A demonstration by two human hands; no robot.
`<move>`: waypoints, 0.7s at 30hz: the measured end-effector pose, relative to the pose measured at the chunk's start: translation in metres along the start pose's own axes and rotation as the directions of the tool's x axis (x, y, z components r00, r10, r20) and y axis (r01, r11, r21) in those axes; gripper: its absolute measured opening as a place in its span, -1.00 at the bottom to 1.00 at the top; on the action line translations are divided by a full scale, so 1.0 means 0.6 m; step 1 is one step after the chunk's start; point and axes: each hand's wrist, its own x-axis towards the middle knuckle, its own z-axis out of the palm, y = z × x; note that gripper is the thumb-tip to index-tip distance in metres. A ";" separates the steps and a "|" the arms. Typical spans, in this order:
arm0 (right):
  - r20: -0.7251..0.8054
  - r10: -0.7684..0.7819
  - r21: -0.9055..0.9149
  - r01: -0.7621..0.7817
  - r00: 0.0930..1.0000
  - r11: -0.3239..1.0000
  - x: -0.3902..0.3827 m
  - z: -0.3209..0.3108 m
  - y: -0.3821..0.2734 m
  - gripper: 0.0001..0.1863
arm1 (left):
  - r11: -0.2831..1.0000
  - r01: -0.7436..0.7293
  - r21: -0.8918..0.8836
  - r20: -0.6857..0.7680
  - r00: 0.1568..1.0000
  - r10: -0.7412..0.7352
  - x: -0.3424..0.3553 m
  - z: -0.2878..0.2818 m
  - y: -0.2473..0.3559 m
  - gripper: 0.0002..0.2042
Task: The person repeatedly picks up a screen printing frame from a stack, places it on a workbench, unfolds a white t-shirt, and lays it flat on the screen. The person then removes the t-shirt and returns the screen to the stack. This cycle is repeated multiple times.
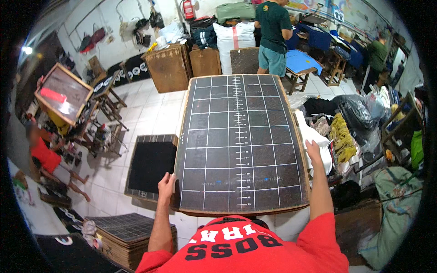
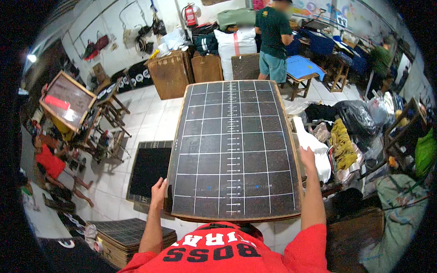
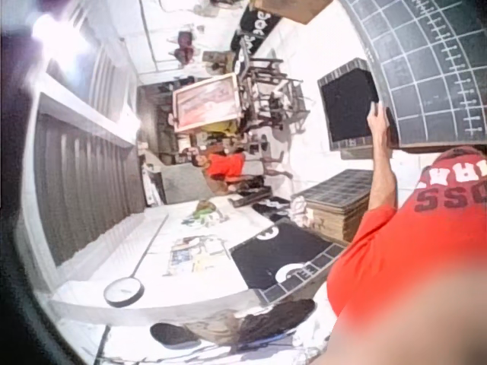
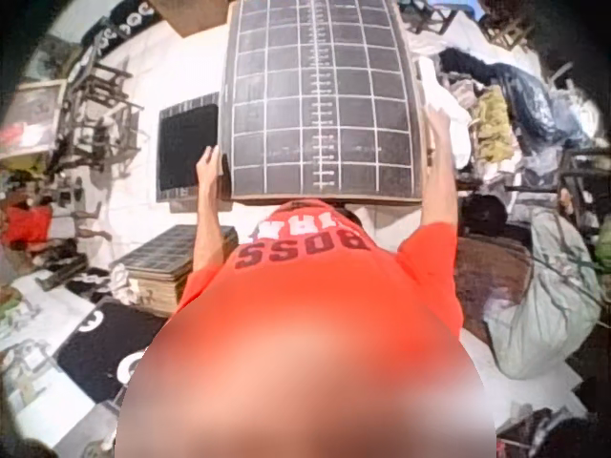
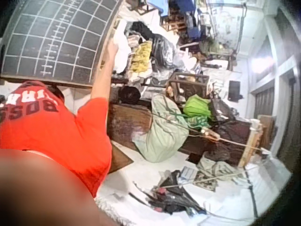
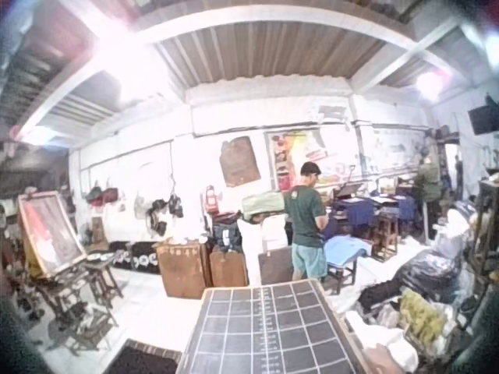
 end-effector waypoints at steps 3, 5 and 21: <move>0.181 0.268 0.175 -0.299 0.946 0.938 -0.085 -0.119 0.076 -0.24 | 0.999 0.039 0.009 0.260 0.965 -0.040 -0.003 0.000 -0.015 -0.27; 0.262 0.318 0.254 -0.383 0.911 0.888 -0.159 -0.138 0.107 -0.15 | 0.998 -0.065 0.013 0.275 0.960 0.059 -0.006 0.003 -0.026 -0.33; 0.482 0.276 0.339 -0.468 0.831 0.816 -0.305 -0.105 0.048 -0.21 | 0.993 -0.088 0.077 0.135 0.988 0.077 -0.010 0.020 -0.062 -0.46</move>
